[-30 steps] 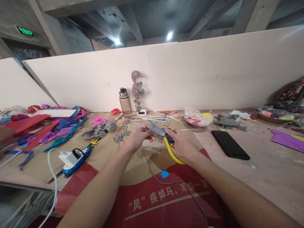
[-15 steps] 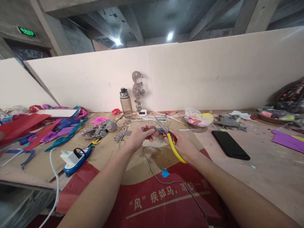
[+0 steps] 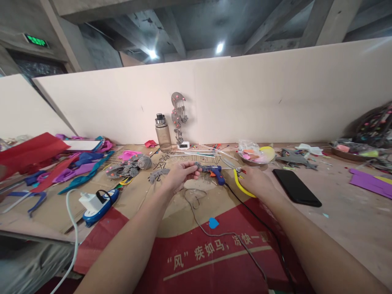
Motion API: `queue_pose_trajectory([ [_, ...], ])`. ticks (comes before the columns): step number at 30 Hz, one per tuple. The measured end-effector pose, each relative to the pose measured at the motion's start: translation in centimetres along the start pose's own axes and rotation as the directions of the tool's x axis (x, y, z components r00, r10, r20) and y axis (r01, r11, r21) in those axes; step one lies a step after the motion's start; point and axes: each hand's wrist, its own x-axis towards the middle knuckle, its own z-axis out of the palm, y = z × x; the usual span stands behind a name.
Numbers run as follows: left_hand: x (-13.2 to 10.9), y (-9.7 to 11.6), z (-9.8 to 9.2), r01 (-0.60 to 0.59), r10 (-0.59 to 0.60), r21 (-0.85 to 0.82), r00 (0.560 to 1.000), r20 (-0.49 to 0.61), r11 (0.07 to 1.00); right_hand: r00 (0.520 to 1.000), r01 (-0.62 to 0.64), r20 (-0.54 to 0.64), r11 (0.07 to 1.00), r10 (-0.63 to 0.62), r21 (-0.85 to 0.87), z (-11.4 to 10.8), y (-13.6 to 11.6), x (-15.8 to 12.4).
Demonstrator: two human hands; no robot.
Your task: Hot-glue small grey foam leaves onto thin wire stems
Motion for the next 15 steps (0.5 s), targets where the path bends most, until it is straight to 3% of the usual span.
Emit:
queue_pose_trajectory([
  [8, 0.2, 0.1, -0.3, 0.063, -0.067, -0.033, 0.988, -0.138, 0.997, 0.998, -0.035, 0.047, 0.994, 0.040, -0.104, 0.4, 1.0, 0.5],
  [15, 0.7, -0.1, -1.1, 0.003, -0.026, -0.114, 0.980, -0.200, 0.993, 0.998, -0.007, 0.059, 0.978, 0.020, -0.210, 0.6, 1.0, 0.4],
])
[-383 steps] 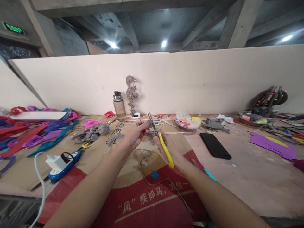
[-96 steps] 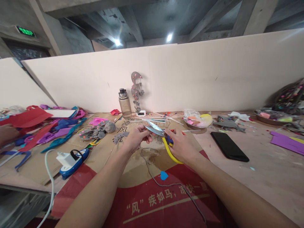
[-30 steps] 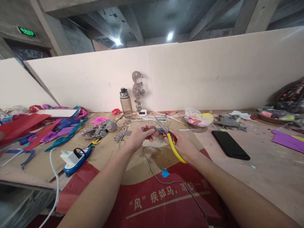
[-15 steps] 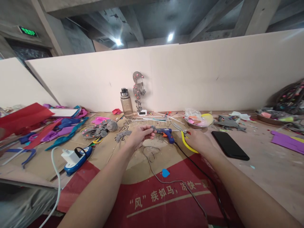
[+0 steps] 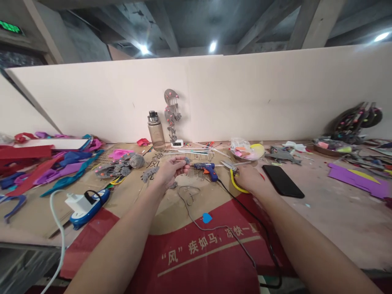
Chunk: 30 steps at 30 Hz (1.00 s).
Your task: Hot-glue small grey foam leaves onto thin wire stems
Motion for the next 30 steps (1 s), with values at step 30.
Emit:
queue_pose_trajectory([
  [30, 0.2, 3.6, -4.4, -0.145, 0.189, 0.210, 0.959, -0.211, 0.967, 0.788, 0.611, -0.408, 0.666, -0.461, 0.427, -0.6, -7.9, -3.3],
])
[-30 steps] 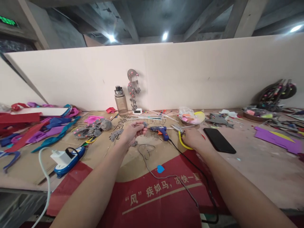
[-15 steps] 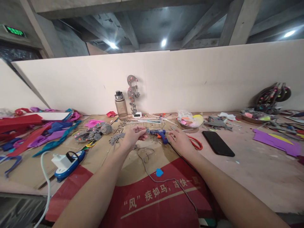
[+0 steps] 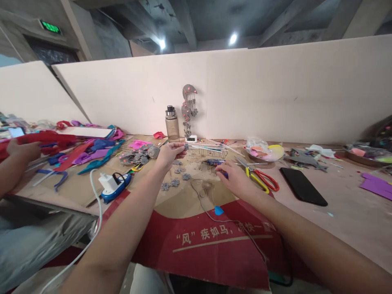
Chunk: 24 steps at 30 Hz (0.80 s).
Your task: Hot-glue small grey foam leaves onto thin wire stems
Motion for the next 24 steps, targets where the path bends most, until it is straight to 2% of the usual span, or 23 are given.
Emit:
queue_pose_trajectory([
  [3, -0.2, -0.2, -2.3, -0.012, 0.016, 0.118, 0.999, -0.031, 0.993, 0.992, 0.099, 0.075, 0.994, -0.101, 0.035, 0.7, -3.8, 1.1],
  [6, -0.7, -1.1, -5.1, 0.061, -0.048, 0.195, 0.996, -0.069, 0.979, 0.970, 0.178, 0.157, 0.982, -0.185, 0.062, 2.8, -7.0, 2.0],
  [10, -1.4, -2.7, -7.7, 0.111, -0.094, 0.237, 0.992, -0.082, 0.965, 0.964, 0.141, 0.223, 0.989, -0.145, 0.036, 6.3, -9.5, 3.0],
  [13, -1.6, -3.1, -8.5, 0.106, -0.088, 0.309, 0.994, -0.070, 0.945, 0.972, 0.085, 0.223, 0.995, -0.072, -0.050, 8.3, -10.1, 3.6],
  [17, -1.6, -3.1, -8.8, 0.092, -0.082, 0.439, 0.996, -0.041, 0.894, 0.969, 0.063, 0.246, 0.987, -0.025, -0.146, 9.7, -10.3, 3.9],
  [24, -1.5, -3.4, -9.1, 0.085, -0.103, 0.571, 0.995, 0.000, 0.817, 0.981, -0.019, 0.188, 0.994, 0.040, -0.111, 10.9, -9.5, 3.7],
])
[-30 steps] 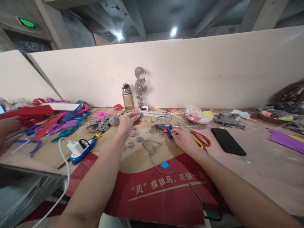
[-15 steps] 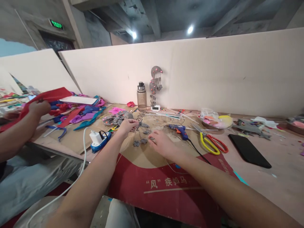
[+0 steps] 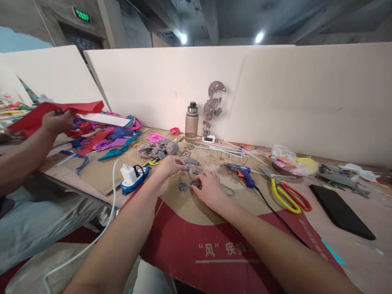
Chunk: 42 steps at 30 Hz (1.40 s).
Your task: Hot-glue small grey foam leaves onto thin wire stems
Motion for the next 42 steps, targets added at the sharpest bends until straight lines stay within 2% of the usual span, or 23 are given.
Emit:
queue_pose_trajectory([
  [7, 0.3, -0.5, 0.0, -0.014, 0.012, 0.118, 1.000, 0.015, 0.993, 0.995, -0.027, -0.096, 0.999, 0.030, 0.032, 0.8, 0.7, 0.1],
  [16, -0.3, 0.1, 0.7, 0.021, -0.029, 0.130, 0.998, 0.059, 0.991, 0.993, -0.082, -0.082, 0.995, 0.087, 0.060, -0.3, 0.1, 0.1],
  [22, -0.8, 0.3, 1.1, -0.033, 0.031, 0.191, 0.999, 0.014, 0.981, 0.989, -0.068, -0.123, 0.995, 0.077, 0.069, -0.4, 0.1, -0.1],
  [27, -0.9, 0.4, 1.2, -0.070, 0.064, 0.279, 0.997, 0.032, 0.958, 0.994, -0.030, -0.101, 0.997, 0.037, 0.066, -0.4, -0.1, -0.3],
  [30, -0.8, 0.3, 1.0, -0.050, 0.032, 0.330, 0.998, 0.060, 0.943, 0.996, 0.000, -0.091, 0.999, 0.004, 0.046, -0.1, 0.0, -0.5],
  [34, -0.5, 0.0, 0.9, 0.004, -0.039, 0.302, 0.993, 0.111, 0.953, 0.997, 0.015, -0.070, 0.999, -0.013, 0.034, 0.4, 0.1, -0.5],
  [42, -0.5, -0.1, 1.0, -0.021, -0.022, 0.284, 0.989, 0.148, 0.959, 0.998, 0.015, -0.055, 0.998, -0.012, 0.056, 0.2, 0.0, -0.5],
])
